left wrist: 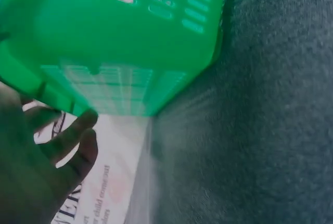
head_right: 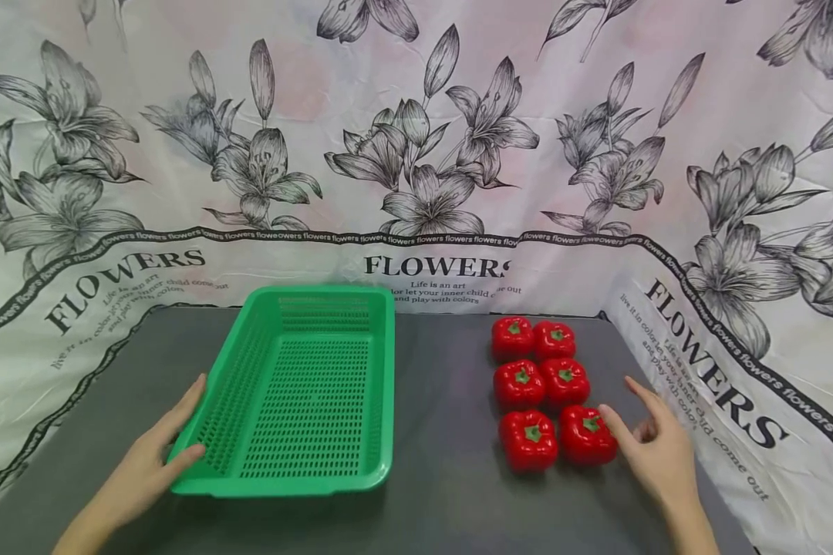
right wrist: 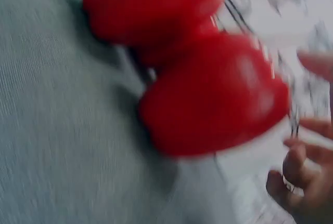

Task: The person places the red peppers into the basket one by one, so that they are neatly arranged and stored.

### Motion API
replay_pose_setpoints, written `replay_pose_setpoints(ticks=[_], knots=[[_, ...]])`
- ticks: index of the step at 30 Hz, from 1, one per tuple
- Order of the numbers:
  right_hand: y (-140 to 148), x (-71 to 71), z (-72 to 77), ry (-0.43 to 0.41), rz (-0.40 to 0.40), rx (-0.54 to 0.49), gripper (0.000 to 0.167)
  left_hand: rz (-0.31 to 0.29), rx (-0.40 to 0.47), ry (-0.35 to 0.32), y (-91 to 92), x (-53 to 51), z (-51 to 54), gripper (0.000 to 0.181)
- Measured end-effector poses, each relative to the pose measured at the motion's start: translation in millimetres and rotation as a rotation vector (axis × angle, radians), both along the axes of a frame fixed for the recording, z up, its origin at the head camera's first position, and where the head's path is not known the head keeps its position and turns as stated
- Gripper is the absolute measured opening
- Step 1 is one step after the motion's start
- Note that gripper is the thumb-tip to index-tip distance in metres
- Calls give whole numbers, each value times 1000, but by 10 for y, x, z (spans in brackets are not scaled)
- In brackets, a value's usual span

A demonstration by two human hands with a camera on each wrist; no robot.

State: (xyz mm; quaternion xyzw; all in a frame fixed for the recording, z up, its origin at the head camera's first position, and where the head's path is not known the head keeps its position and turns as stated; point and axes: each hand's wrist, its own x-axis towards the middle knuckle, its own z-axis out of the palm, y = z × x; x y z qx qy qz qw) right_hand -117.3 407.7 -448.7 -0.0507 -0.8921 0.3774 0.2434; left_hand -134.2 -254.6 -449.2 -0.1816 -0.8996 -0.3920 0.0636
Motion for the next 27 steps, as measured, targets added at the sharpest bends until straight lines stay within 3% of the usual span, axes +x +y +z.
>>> replay_pose_setpoints(ticks=[2,8,10,13,17,19,27], knots=[[130,11,-120,16,99,-93,54,-37,24,-5,-5,5,-35,96],[366,13,-420,-25,501,-514,53,-83,41,-21,-29,20,-112,111],[381,-15,-468,-25,595,-569,54,-94,56,-16,-40,19,-127,116],[379,-52,-499,-15,710,-558,54,-102,71,0,-56,24,-137,120],[359,-61,-505,-34,776,-561,60,-86,41,29,-68,43,-132,121],[350,-51,-506,-41,772,-567,66,-81,29,41,-73,48,-131,121],[343,-3,-500,-47,656,-490,73,-93,49,51,-87,31,-162,115]])
